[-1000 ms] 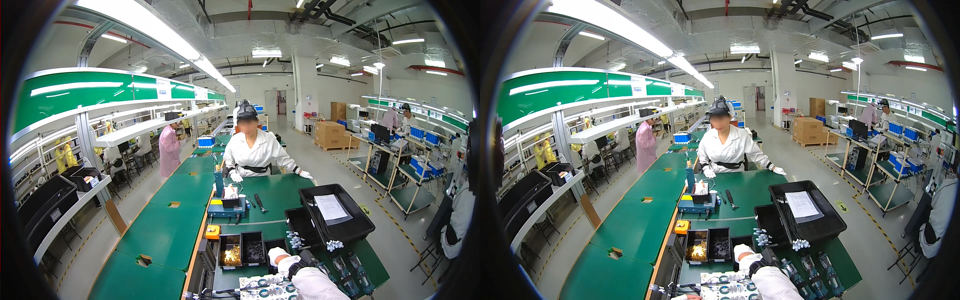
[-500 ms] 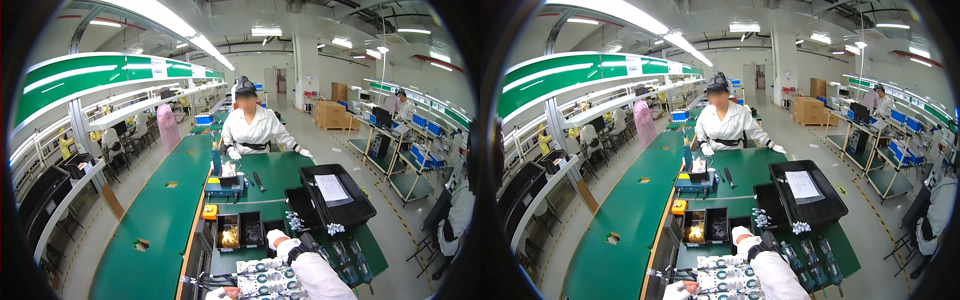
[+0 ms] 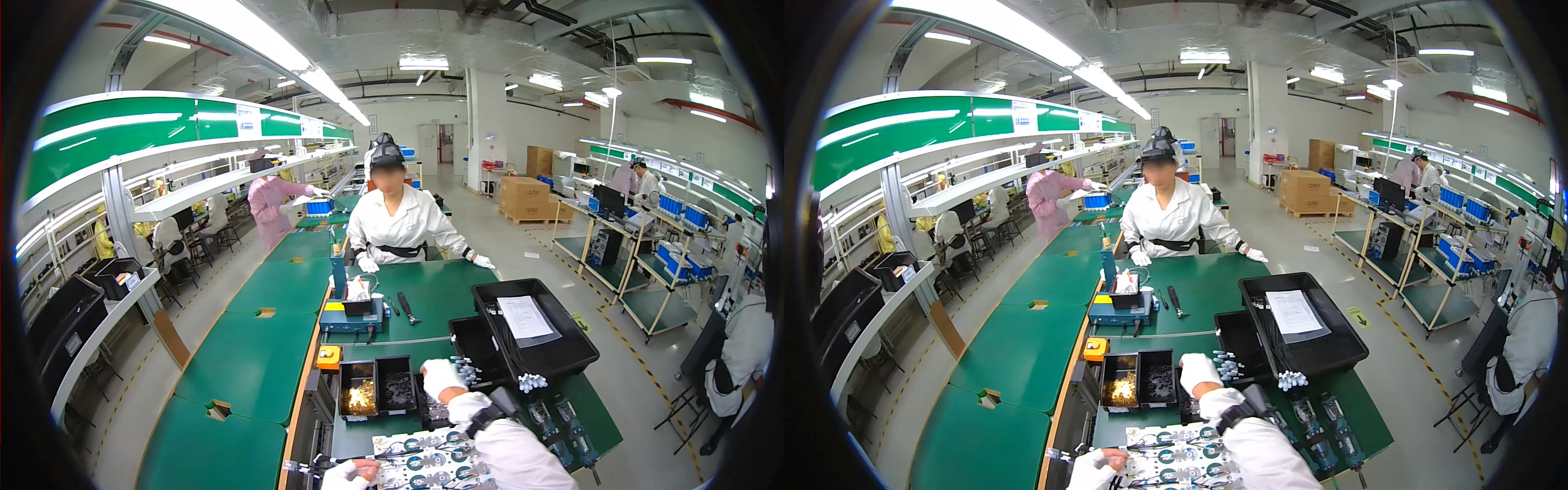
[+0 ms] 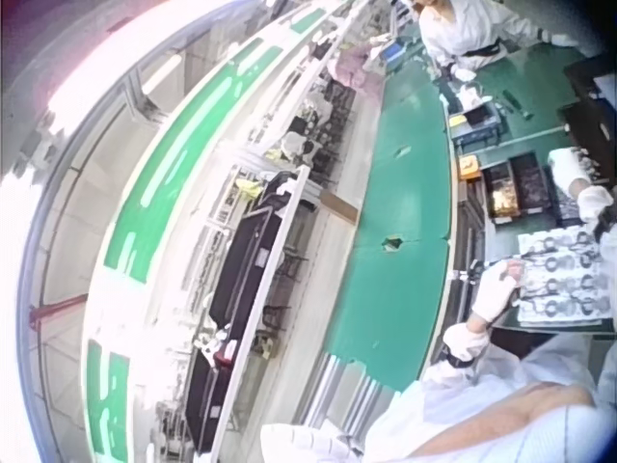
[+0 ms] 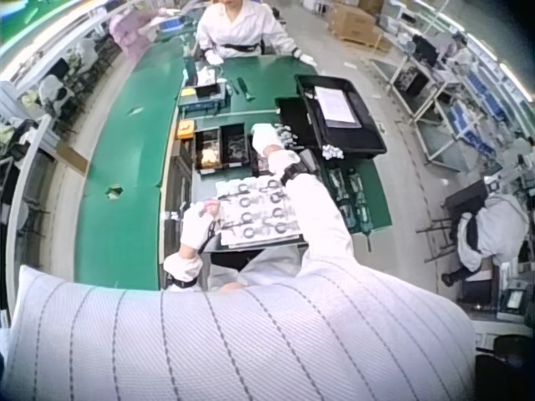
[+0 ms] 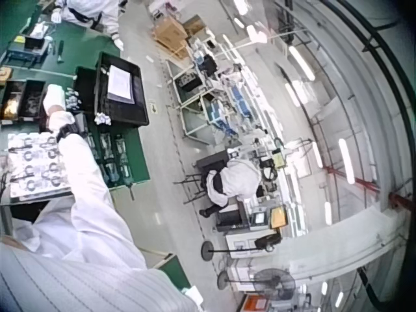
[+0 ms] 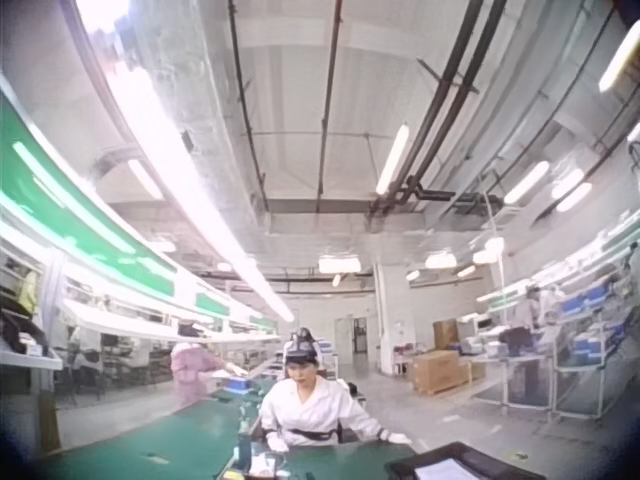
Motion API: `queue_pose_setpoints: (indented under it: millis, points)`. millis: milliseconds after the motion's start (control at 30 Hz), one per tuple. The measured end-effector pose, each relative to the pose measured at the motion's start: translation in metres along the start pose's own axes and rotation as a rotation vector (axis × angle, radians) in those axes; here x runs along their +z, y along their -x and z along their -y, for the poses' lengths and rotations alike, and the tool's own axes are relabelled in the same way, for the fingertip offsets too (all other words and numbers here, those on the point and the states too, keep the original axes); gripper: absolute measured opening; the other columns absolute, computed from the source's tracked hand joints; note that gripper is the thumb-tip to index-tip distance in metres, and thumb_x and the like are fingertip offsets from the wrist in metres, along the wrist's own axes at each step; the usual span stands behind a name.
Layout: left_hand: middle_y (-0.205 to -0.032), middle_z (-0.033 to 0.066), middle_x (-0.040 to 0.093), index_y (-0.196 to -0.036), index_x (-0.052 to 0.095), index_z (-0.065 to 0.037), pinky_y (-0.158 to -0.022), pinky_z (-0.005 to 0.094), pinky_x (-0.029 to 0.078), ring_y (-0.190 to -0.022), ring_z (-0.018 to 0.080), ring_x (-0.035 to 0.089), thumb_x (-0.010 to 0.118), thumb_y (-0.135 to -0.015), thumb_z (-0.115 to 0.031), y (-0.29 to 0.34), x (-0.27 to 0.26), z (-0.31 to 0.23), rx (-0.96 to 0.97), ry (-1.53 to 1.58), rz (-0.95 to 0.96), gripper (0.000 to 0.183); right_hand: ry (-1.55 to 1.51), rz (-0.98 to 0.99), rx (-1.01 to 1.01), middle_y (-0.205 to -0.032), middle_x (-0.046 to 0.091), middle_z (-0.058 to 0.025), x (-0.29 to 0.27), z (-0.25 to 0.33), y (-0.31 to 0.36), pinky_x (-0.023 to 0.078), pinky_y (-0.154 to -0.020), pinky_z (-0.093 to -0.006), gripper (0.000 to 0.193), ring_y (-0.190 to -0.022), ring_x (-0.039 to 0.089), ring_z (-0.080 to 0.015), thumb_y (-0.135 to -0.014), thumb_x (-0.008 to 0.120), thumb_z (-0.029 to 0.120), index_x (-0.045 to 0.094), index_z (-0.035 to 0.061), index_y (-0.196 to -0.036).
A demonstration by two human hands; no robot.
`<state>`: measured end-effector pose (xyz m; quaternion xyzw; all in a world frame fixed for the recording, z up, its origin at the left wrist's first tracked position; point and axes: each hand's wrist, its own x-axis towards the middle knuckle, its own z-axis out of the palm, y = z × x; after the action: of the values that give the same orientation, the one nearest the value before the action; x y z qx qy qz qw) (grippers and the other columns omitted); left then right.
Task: Assembling wire harnesses and components onto a battery pack circuit board using an electric screwdriver.
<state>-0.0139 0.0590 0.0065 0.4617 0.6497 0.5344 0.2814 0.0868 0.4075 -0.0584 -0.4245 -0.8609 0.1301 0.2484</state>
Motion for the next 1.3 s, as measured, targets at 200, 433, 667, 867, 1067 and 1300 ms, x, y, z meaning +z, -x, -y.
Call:
queue_pose_setpoints:
  millis: [200,433,667,867,1067,1300]
  points:
    - [-0.081,0.0104,0.069,-0.102,0.067,-0.001,-0.071,0.0306,0.051,-0.074,0.0169,0.064,0.065,-0.088,-0.008,-0.01,0.008,0.01,0.018,0.239,-0.016,0.016,-0.99,0.368,-0.103,-0.099,0.073,-0.0105,-0.105,0.078,0.067,0.057,-0.083,-0.0316,0.017,-0.088,0.071,-0.0176,-0.099,0.059,0.007,0.067,-0.0026,-0.11]
    - [-0.076,0.0165,0.066,-0.101,0.062,-0.004,-0.064,0.0374,0.052,-0.07,0.0293,0.066,0.062,-0.083,-0.005,0.004,0.034,-0.005,0.154,-0.091,0.074,0.018,-1.157,0.638,0.119,-0.097,0.073,-0.0062,-0.13,0.103,0.205,0.054,-0.077,-0.0308,0.011,-0.09,0.067,-0.0157,-0.094,0.063,0.007,0.07,0.0005,-0.099]
    - [-0.088,0.0206,0.064,-0.104,0.061,-0.005,-0.068,0.0492,0.052,-0.077,0.0423,0.064,0.065,-0.081,-0.007,0.023,0.048,0.007,0.295,-0.285,0.054,0.024,-1.0,0.459,0.186,-0.092,0.074,-0.0049,-0.124,0.094,0.236,0.052,-0.076,-0.0282,0.016,-0.084,0.067,-0.0129,-0.096,0.06,0.007,0.073,0.0007,-0.104]
    - [-0.088,0.0208,0.063,-0.103,0.062,-0.006,-0.07,0.05,0.052,-0.079,0.0428,0.063,0.063,-0.079,-0.006,0.02,0.054,0.005,0.322,-0.311,0.091,0.024,-0.804,0.306,0.146,-0.087,0.073,-0.0126,-0.121,0.09,0.24,0.052,-0.071,-0.032,0.017,-0.075,0.068,-0.0223,-0.092,0.064,0.014,0.075,0.0037,-0.098]
    - [-0.085,0.0208,0.062,-0.09,0.064,-0.005,-0.071,0.049,0.05,-0.08,0.0417,0.061,0.061,-0.077,-0.004,0.026,0.054,-0.001,0.174,-0.225,0.148,0.013,-0.727,0.188,0.065,-0.087,0.072,-0.0131,-0.109,0.086,0.252,0.053,-0.071,-0.0378,0.018,-0.078,0.068,-0.0277,-0.084,0.071,0.011,0.076,0.0049,-0.099]
    - [-0.081,0.0165,0.066,-0.099,0.071,-0.005,-0.069,0.0422,0.052,-0.075,0.034,0.065,0.063,-0.084,-0.012,0.015,0.047,-0.012,0.272,-0.186,0.069,0.018,-0.527,-0.173,-0.118,-0.099,0.072,-0.015,-0.107,0.097,0.25,0.053,-0.077,-0.0397,0.022,-0.087,0.067,-0.0295,-0.081,0.071,0.008,0.076,0.0042,-0.102]
